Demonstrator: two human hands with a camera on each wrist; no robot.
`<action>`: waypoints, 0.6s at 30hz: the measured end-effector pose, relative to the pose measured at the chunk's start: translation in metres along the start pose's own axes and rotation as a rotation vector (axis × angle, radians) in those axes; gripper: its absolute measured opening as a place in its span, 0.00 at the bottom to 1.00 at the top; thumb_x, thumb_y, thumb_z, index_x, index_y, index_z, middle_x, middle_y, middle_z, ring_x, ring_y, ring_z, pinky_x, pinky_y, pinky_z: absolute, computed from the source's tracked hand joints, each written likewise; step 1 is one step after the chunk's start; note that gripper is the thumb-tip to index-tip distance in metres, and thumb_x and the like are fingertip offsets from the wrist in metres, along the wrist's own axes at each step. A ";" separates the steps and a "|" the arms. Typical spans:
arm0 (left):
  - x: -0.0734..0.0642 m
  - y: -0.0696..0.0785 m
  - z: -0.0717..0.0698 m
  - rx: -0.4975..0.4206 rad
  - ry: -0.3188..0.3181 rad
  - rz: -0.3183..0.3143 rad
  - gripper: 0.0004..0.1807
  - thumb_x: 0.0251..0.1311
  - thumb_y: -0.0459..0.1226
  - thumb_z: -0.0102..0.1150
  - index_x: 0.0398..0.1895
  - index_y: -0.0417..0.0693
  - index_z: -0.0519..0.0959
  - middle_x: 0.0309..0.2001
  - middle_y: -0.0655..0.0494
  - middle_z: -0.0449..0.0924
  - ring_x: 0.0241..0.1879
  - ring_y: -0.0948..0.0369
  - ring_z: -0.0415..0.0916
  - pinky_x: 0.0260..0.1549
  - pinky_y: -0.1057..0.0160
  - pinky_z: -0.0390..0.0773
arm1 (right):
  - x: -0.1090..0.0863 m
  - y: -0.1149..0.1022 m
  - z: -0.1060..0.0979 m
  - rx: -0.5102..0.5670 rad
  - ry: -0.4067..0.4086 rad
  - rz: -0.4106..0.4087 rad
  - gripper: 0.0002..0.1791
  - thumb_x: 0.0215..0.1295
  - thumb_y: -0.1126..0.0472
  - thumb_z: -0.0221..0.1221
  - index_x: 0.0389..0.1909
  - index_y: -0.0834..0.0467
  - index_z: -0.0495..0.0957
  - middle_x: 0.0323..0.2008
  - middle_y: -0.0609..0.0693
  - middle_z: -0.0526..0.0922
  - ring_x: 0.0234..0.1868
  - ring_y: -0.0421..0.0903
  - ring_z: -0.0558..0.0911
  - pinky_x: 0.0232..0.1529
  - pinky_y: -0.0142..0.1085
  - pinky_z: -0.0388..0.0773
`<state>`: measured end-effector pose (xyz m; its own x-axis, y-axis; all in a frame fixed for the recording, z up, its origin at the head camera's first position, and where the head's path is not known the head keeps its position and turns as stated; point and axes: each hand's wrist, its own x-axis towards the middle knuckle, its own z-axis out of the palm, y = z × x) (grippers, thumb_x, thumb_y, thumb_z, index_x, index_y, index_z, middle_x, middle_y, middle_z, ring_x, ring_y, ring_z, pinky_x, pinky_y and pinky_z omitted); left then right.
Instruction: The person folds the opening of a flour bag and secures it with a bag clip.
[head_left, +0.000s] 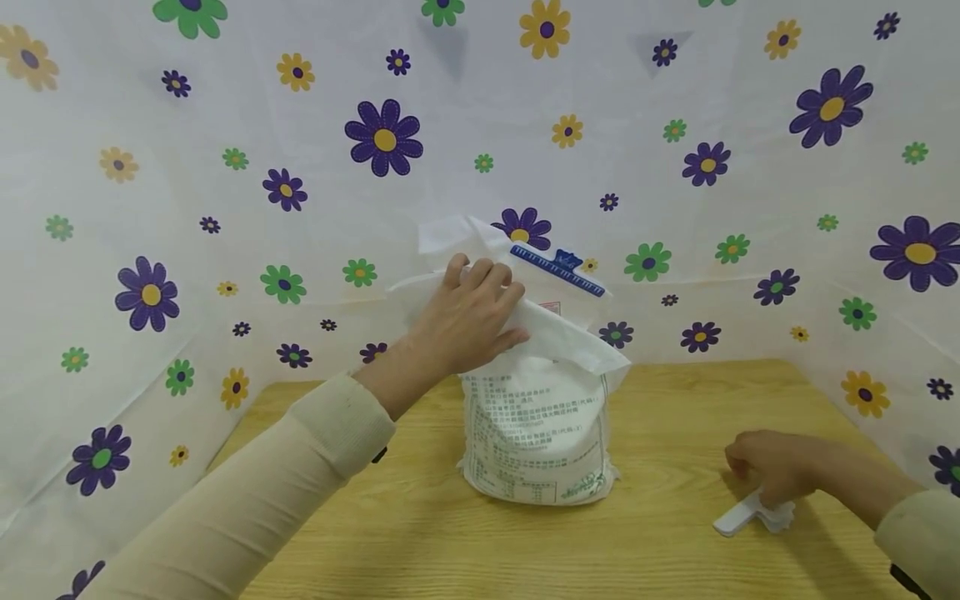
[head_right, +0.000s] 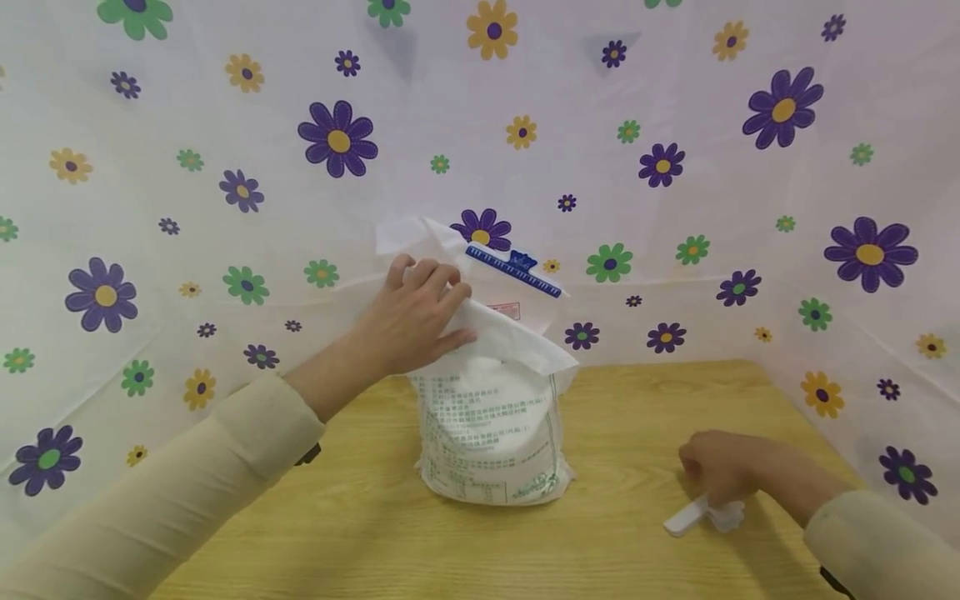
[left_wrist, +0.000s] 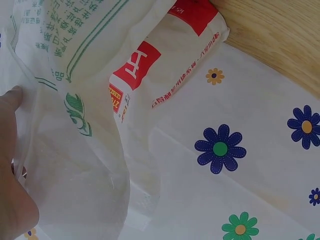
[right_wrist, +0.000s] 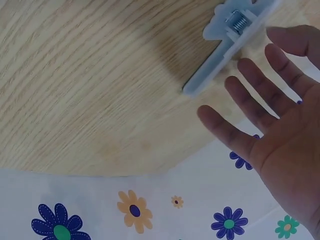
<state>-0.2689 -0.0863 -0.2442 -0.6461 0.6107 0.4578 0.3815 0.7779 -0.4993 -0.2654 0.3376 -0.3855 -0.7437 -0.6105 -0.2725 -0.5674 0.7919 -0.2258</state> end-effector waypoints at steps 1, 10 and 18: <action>0.000 0.000 0.000 0.001 0.001 0.000 0.30 0.64 0.63 0.55 0.56 0.51 0.76 0.56 0.51 0.75 0.57 0.51 0.67 0.59 0.46 0.55 | -0.002 0.001 0.000 0.019 -0.017 0.012 0.21 0.35 0.75 0.62 0.31 0.51 0.72 0.33 0.43 0.72 0.31 0.41 0.66 0.32 0.33 0.66; -0.001 0.002 0.000 0.003 0.000 0.005 0.30 0.64 0.62 0.55 0.57 0.51 0.75 0.58 0.51 0.75 0.58 0.51 0.66 0.60 0.46 0.56 | -0.016 0.002 0.000 0.111 -0.149 0.039 0.28 0.35 0.70 0.75 0.35 0.49 0.71 0.40 0.43 0.71 0.40 0.41 0.70 0.40 0.35 0.73; -0.002 0.001 0.001 0.000 0.005 -0.003 0.29 0.64 0.62 0.56 0.56 0.51 0.75 0.57 0.50 0.75 0.58 0.51 0.67 0.60 0.45 0.55 | -0.036 0.011 -0.006 0.088 -0.216 0.145 0.34 0.32 0.66 0.81 0.35 0.49 0.67 0.37 0.47 0.68 0.36 0.44 0.68 0.35 0.35 0.70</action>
<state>-0.2677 -0.0869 -0.2458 -0.6443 0.6091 0.4626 0.3798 0.7798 -0.4977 -0.2469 0.3683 -0.3723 -0.7166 -0.4872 -0.4991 -0.4205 0.8727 -0.2482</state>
